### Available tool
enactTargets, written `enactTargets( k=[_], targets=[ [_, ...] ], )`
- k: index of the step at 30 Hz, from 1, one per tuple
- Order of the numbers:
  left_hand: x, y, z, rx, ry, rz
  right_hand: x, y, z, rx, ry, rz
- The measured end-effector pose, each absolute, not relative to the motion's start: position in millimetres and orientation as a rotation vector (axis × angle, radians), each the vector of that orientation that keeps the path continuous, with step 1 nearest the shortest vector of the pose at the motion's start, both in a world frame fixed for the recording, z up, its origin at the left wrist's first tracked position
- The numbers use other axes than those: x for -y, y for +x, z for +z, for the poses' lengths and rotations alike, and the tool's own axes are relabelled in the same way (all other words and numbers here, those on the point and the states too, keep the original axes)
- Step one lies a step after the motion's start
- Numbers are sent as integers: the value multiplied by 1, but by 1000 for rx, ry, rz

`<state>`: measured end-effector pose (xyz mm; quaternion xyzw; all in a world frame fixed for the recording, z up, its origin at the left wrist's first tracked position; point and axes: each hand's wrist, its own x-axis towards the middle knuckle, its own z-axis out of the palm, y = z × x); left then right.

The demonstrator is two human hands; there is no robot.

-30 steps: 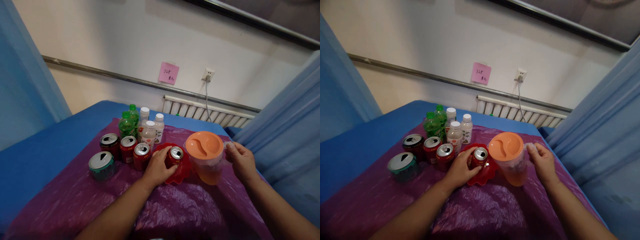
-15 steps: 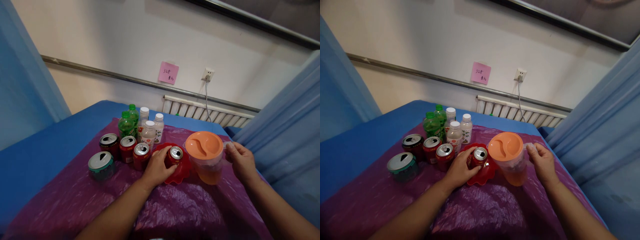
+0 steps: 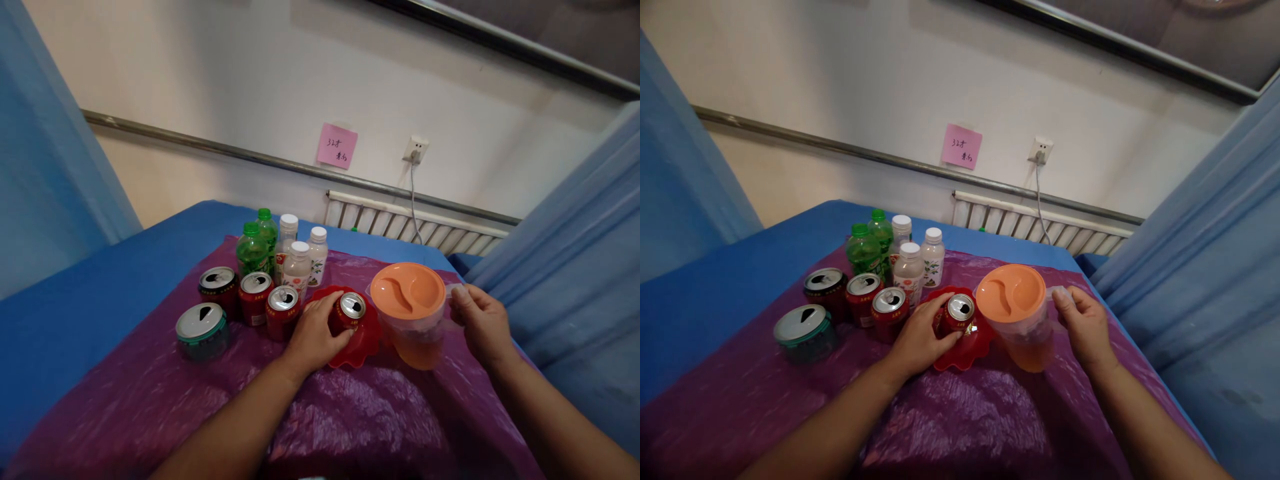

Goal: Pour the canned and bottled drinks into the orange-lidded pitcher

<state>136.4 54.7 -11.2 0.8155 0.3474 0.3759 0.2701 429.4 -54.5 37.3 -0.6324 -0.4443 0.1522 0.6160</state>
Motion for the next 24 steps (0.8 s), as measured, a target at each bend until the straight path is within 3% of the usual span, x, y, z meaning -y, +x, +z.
enactTargets(
  k=[24],
  targets=[
    [-56,136,-9,-920,2149,994,53,432,35,954,-1457,390]
  ],
)
